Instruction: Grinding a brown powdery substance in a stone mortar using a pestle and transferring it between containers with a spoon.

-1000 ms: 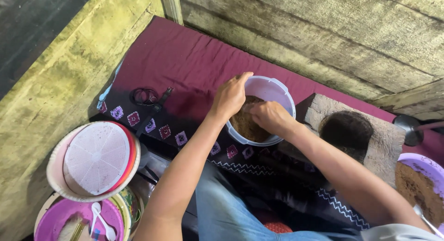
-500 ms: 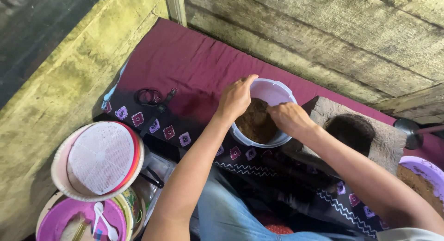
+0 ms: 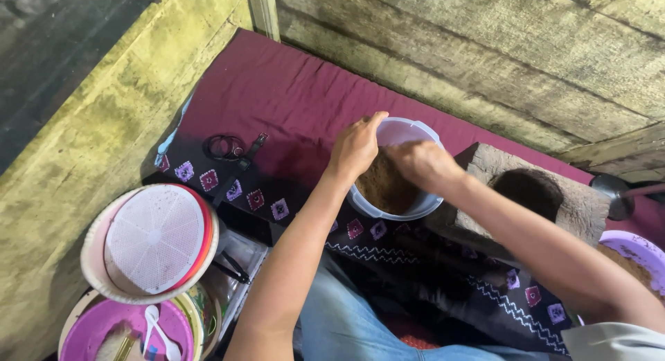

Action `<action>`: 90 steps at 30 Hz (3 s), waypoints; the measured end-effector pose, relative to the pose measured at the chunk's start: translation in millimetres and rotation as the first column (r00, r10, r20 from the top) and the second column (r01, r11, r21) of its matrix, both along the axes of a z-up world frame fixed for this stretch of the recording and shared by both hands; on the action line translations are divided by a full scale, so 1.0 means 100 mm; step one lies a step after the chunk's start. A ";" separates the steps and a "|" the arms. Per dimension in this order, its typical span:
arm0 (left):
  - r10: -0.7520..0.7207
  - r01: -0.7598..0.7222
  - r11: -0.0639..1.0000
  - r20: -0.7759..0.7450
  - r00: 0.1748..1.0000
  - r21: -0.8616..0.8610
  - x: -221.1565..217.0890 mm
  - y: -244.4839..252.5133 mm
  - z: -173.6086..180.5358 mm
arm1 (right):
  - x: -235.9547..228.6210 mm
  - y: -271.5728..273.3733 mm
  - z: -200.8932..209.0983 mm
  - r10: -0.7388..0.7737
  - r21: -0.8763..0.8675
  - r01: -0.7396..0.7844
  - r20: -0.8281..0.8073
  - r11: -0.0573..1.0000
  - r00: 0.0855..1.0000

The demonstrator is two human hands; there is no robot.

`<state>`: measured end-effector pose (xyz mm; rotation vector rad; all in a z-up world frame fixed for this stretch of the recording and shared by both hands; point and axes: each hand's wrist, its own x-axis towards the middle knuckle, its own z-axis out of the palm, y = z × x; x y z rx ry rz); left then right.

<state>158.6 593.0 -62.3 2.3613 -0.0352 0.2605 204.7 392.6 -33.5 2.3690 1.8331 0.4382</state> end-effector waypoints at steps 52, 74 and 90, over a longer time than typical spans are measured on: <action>0.002 -0.001 0.999 0.026 1.000 -0.040 -0.03 0.00 0.06 | 0.47 -0.10 0.27 0.543 -0.144 -0.524 0.178 0.840 0.821; -0.030 0.030 0.999 -0.017 0.999 -0.036 -0.10 -0.01 0.23 | 0.10 0.06 -0.23 -0.723 -0.406 0.607 -0.255 0.683 0.642; -0.003 0.003 0.999 0.001 1.000 0.052 0.00 0.00 0.04 | -0.23 0.08 -0.10 -0.107 -0.325 -0.009 -0.337 0.946 0.935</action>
